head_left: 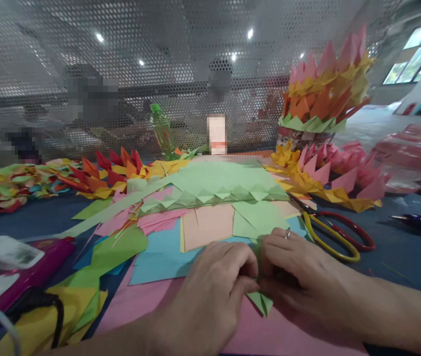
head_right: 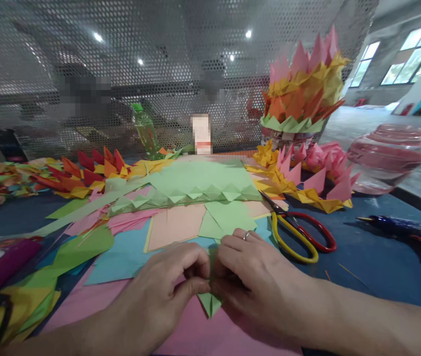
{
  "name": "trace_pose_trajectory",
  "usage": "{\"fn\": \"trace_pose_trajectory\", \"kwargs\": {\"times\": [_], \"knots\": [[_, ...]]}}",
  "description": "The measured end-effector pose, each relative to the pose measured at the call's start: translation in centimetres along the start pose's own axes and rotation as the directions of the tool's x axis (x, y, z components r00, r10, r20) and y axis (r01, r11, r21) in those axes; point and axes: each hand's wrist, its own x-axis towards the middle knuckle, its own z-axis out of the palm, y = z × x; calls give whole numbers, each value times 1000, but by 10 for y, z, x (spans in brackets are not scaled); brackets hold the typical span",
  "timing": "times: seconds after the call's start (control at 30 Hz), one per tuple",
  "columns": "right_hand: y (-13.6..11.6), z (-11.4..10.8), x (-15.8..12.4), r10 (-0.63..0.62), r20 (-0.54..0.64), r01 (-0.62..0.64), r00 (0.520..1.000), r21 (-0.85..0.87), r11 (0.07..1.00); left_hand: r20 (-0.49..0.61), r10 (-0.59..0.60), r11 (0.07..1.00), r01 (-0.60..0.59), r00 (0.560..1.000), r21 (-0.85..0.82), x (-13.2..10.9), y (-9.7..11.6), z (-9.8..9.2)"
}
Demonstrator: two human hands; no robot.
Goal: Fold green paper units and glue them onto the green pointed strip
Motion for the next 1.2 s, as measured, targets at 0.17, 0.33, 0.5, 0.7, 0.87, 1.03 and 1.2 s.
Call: {"fn": "trace_pose_trajectory", "kwargs": {"times": [0.17, 0.33, 0.5, 0.7, 0.87, 1.03, 1.2], "knots": [[1, 1, 0, -11, -3, 11, 1000, 7, 1000, -11, -26, 1000, 26, 1000, -16, 2, 1, 1], [1, 0, 0, -22, -14, 22, 1000, 4, 1000, -9, -10, 999, 10, 1000, -45, 2, -2, 0], [-2, -1, 0, -31, -28, 31, 999, 2, 1000, -8, 26, 1000, -26, 1000, -13, 2, -3, 0], [-2, 0, 0, -8, -8, 8, 1000, 35, 999, 5, -41, 998, 41, 999, -40, 3, -3, -1], [-2, -1, 1, -6, 1, 6, 1000, 35, 999, 11, -91, 994, 92, 996, -60, 6, 0, -3], [-1, -1, 2, -11, -11, 11, 1000, 49, 999, 13, -100, 994, 101, 995, -46, 7, 0, -2], [0, 0, 1, -7, -9, 8, 1000, 51, 999, 22, -21, 999, 22, 1000, -24, 4, -4, -1]]}}
